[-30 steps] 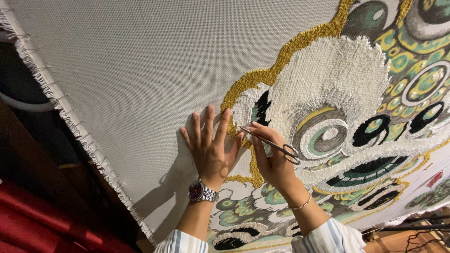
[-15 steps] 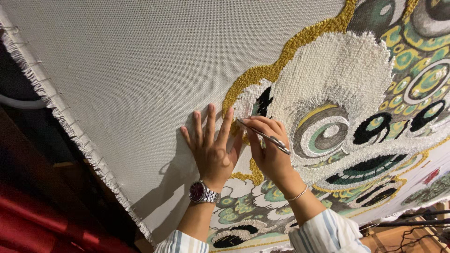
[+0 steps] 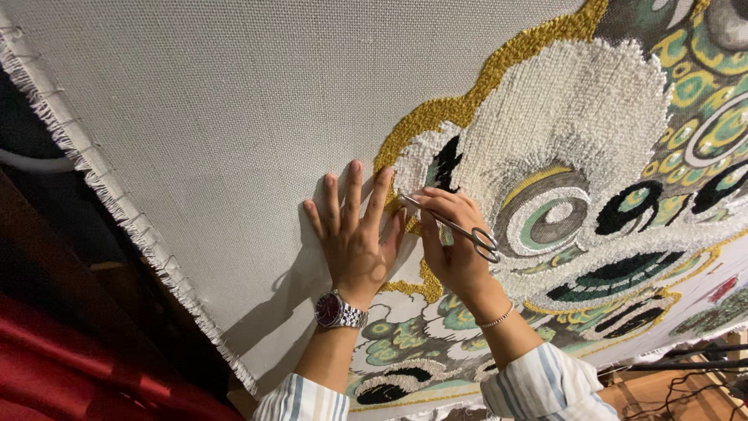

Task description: The person uses small scissors to trim the pile of a large, colorful rug. They carefully snip individual tufts of yarn to refine the edges of the design, working on a section with white, gold, and green patterns.

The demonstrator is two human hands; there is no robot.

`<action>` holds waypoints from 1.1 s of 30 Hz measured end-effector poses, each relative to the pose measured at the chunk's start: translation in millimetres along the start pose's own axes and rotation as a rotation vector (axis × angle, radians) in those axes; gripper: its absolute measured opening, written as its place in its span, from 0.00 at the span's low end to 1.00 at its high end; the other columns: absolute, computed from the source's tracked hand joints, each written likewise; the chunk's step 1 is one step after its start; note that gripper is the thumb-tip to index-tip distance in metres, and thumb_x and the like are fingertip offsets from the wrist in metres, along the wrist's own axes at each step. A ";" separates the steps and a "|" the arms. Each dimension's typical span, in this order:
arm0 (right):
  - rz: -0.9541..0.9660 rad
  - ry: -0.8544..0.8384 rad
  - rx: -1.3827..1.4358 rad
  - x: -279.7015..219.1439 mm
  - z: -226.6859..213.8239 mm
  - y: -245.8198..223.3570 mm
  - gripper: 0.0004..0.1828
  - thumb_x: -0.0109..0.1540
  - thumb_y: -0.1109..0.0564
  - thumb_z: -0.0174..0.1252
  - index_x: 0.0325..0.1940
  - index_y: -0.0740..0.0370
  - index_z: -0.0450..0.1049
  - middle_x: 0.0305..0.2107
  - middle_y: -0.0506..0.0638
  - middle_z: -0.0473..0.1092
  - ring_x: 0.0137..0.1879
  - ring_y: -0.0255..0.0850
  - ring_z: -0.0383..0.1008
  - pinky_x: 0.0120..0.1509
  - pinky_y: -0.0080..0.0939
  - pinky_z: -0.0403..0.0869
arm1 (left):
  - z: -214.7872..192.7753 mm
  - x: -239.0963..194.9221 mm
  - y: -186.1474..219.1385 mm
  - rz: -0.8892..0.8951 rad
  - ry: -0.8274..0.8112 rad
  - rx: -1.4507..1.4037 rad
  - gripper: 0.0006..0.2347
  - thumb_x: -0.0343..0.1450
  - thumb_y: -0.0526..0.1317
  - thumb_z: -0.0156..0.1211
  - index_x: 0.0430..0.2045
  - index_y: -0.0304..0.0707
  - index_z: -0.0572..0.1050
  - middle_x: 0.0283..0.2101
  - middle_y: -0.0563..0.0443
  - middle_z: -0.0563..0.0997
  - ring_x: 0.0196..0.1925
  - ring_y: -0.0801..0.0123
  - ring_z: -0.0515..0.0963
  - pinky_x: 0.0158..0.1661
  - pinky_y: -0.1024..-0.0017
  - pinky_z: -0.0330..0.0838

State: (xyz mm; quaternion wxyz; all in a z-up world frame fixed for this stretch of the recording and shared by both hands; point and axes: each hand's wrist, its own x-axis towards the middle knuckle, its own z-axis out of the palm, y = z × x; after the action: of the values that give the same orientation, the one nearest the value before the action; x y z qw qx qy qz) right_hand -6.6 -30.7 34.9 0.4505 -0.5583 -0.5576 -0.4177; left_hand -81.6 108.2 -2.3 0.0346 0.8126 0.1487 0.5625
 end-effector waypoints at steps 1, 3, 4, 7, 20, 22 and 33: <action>-0.001 -0.002 -0.015 1.2 1.3 -0.1 0.10 0.66 0.68 0.58 0.51 0.64 0.72 0.47 0.54 0.77 0.58 0.50 0.78 0.62 0.48 0.72 | 0.2 -0.6 0.1 -0.004 -0.005 0.005 0.25 0.77 0.57 0.52 0.72 0.69 0.57 0.78 0.58 0.50 0.81 0.52 0.44 0.73 0.36 0.30; -0.005 -0.006 -0.046 3.1 3.8 -0.6 0.11 0.65 0.68 0.59 0.51 0.64 0.73 0.46 0.55 0.77 0.56 0.51 0.77 0.59 0.47 0.71 | 0.5 -2.1 0.0 -0.011 -0.013 0.014 0.25 0.78 0.57 0.52 0.72 0.70 0.57 0.79 0.59 0.49 0.81 0.54 0.42 0.74 0.37 0.29; 0.002 -0.010 -0.038 3.5 3.9 -0.7 0.11 0.65 0.68 0.59 0.51 0.64 0.73 0.46 0.56 0.76 0.55 0.51 0.77 0.59 0.47 0.71 | 0.4 -2.3 -1.3 -0.007 -0.018 0.021 0.25 0.78 0.56 0.52 0.72 0.70 0.57 0.79 0.59 0.49 0.82 0.54 0.42 0.74 0.37 0.29; 0.011 -0.006 -0.004 1.5 0.6 -1.2 0.11 0.65 0.68 0.59 0.51 0.64 0.72 0.47 0.56 0.76 0.55 0.50 0.77 0.60 0.48 0.72 | 0.5 -1.6 -2.1 -0.003 -0.031 0.018 0.25 0.77 0.57 0.52 0.72 0.70 0.57 0.79 0.58 0.48 0.81 0.54 0.41 0.74 0.37 0.28; -0.025 0.017 0.011 -0.8 0.1 0.2 0.09 0.65 0.69 0.59 0.49 0.65 0.72 0.45 0.55 0.77 0.57 0.50 0.78 0.61 0.49 0.73 | 3.0 -0.5 -2.3 -0.008 -0.023 0.010 0.27 0.76 0.59 0.54 0.72 0.71 0.55 0.79 0.59 0.47 0.80 0.53 0.42 0.73 0.36 0.30; -0.045 0.028 0.021 -2.8 2.2 2.5 0.09 0.64 0.69 0.59 0.48 0.64 0.72 0.44 0.54 0.77 0.58 0.50 0.78 0.62 0.50 0.73 | 3.6 -0.2 -4.1 -0.009 -0.027 0.020 0.27 0.76 0.59 0.54 0.72 0.71 0.56 0.79 0.59 0.47 0.80 0.53 0.42 0.73 0.37 0.30; -0.006 0.024 -0.027 -6.9 6.0 6.1 0.11 0.64 0.68 0.60 0.50 0.63 0.73 0.48 0.56 0.75 0.56 0.52 0.78 0.61 0.50 0.72 | 3.8 -4.9 -2.5 0.020 0.013 0.046 0.27 0.78 0.56 0.56 0.73 0.71 0.56 0.79 0.58 0.46 0.81 0.55 0.40 0.74 0.38 0.30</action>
State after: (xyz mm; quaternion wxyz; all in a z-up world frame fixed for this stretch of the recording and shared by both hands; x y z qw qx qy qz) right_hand -0.9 -26.5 26.4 0.4483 -0.5576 -0.5481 -0.4332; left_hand -80.2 109.6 -8.7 0.0095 0.8108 0.1538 0.5647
